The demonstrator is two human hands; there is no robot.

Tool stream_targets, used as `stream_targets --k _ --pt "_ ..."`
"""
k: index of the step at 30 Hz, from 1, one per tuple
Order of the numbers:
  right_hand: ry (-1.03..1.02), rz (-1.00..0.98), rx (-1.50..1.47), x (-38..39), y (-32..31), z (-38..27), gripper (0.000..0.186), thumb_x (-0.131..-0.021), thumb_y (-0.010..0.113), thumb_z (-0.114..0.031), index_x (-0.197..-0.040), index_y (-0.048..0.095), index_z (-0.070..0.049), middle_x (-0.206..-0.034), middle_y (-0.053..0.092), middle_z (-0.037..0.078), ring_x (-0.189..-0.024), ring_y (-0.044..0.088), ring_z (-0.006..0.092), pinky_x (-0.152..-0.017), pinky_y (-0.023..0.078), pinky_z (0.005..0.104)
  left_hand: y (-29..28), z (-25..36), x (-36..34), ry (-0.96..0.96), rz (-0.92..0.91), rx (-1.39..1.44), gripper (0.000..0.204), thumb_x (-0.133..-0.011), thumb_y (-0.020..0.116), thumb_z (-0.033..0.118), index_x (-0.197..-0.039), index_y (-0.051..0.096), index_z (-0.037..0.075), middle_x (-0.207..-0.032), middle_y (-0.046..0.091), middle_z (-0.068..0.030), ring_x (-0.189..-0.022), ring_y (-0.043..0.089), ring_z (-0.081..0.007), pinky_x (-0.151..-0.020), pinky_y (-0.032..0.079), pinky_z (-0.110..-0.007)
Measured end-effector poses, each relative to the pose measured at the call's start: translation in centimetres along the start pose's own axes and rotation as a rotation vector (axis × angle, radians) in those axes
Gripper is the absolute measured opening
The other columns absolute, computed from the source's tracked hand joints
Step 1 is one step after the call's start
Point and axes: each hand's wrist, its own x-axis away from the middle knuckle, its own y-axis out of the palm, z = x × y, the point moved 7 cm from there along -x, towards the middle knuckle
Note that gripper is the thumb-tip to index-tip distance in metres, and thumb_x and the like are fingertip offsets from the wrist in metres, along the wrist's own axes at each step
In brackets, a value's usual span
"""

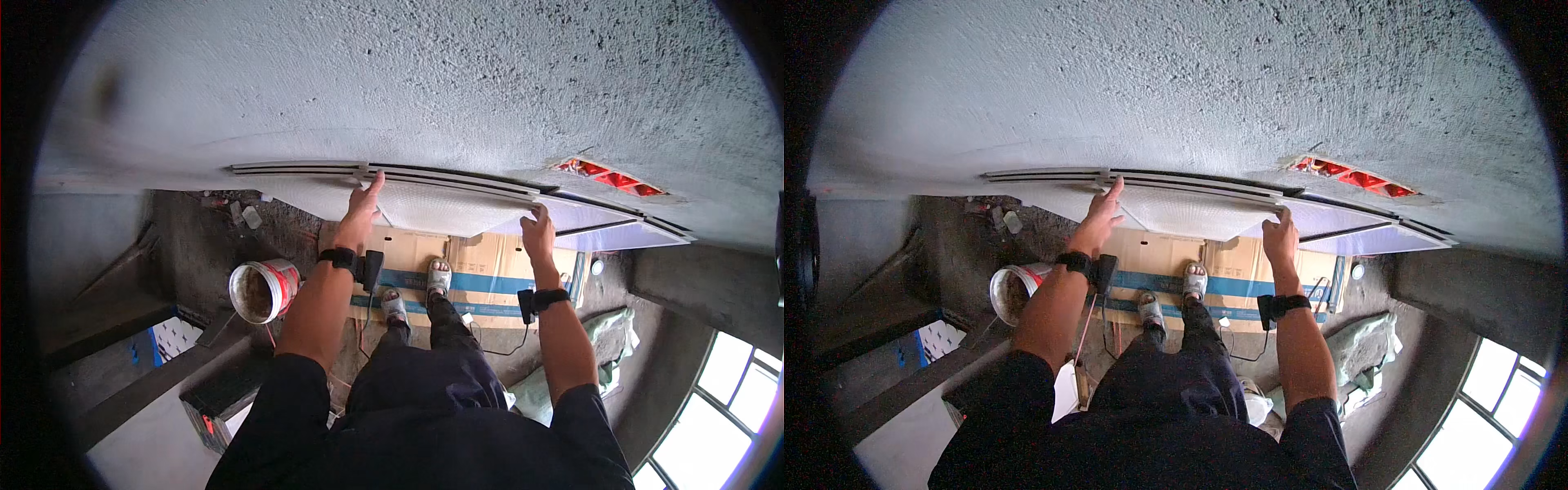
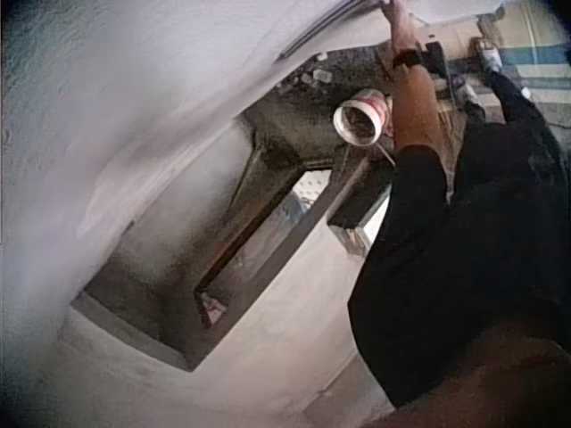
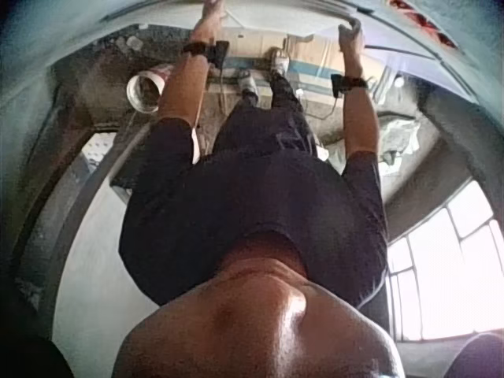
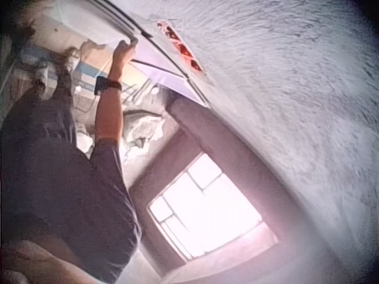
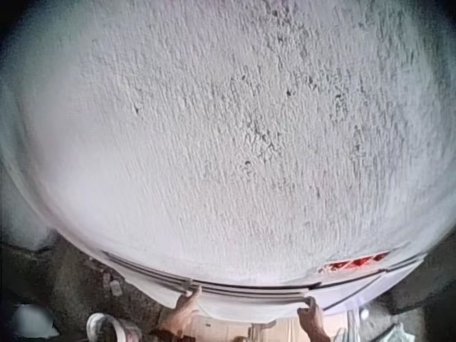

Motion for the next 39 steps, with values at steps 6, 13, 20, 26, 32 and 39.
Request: stream_targets --k 6,13,20,26,32,39 --pt "0.014 -0.007 0.005 0.1 0.0 0.1 0.051 -0.078 0.057 -0.020 -0.124 0.050 0.001 -0.118 0.062 0.025 -0.107 0.061 0.0397 -0.095 0.045 0.0445 -0.1 -0.1 -0.1 -0.003 0.000 0.008 0.103 -0.076 0.066 0.067 -0.145 0.030 0.000 -0.152 0.030 -0.0143 -0.136 0.033 -0.0354 -0.104 0.039 -0.049" --pt "0.004 -0.007 0.003 0.4 -0.5 -0.6 0.052 -0.079 0.056 -0.021 -0.125 0.050 0.001 -0.115 0.063 0.024 -0.108 0.060 0.0404 -0.095 0.045 0.0452 -0.1 -0.1 -0.3 0.013 -0.022 0.001 0.112 -0.071 0.071 0.066 -0.142 0.025 -0.007 -0.146 0.036 -0.0189 -0.130 0.041 -0.0311 -0.102 0.043 -0.049" --pt "-0.008 -0.018 -0.022 0.5 -0.2 0.3 0.053 -0.080 0.058 -0.020 -0.128 0.048 -0.001 -0.118 0.062 0.024 -0.104 0.063 0.0385 -0.092 0.046 0.0453 -0.2 -0.2 -0.2 -0.029 -0.002 -0.039 0.106 -0.073 0.068 0.068 -0.144 0.031 -0.001 -0.147 0.035 -0.0137 -0.130 0.039 -0.0314 -0.100 0.044 -0.048" --pt "-0.012 -0.035 -0.054 -0.2 0.3 1.7 0.055 -0.081 0.058 -0.023 -0.131 0.046 -0.002 -0.121 0.060 0.025 -0.105 0.062 0.0387 -0.093 0.046 0.0455 0.1 0.1 0.7 -0.029 -0.009 -0.017 0.110 -0.072 0.069 0.069 -0.145 0.026 -0.002 -0.147 0.034 -0.0141 -0.130 0.040 -0.0310 -0.099 0.045 -0.048" --pt "-0.063 -0.034 0.015 -0.2 0.0 1.2 0.057 -0.082 0.057 -0.024 -0.132 0.045 0.000 -0.122 0.060 0.026 -0.107 0.061 0.0390 -0.095 0.045 0.0452 0.2 -0.1 0.4 -0.046 -0.005 0.013 0.107 -0.075 0.066 0.067 -0.145 0.023 -0.002 -0.149 0.031 -0.0150 -0.132 0.038 -0.0326 -0.100 0.044 -0.050" --pt "-0.036 -0.084 -0.032 -0.3 -0.2 1.0 0.056 -0.082 0.058 -0.024 -0.131 0.045 0.001 -0.122 0.060 0.026 -0.109 0.060 0.0391 -0.096 0.045 0.0443 0.1 0.4 1.1 0.010 0.035 -0.007 0.108 -0.076 0.063 0.070 -0.142 0.026 -0.007 -0.140 0.040 -0.0211 -0.130 0.040 -0.0329 -0.103 0.042 -0.050"
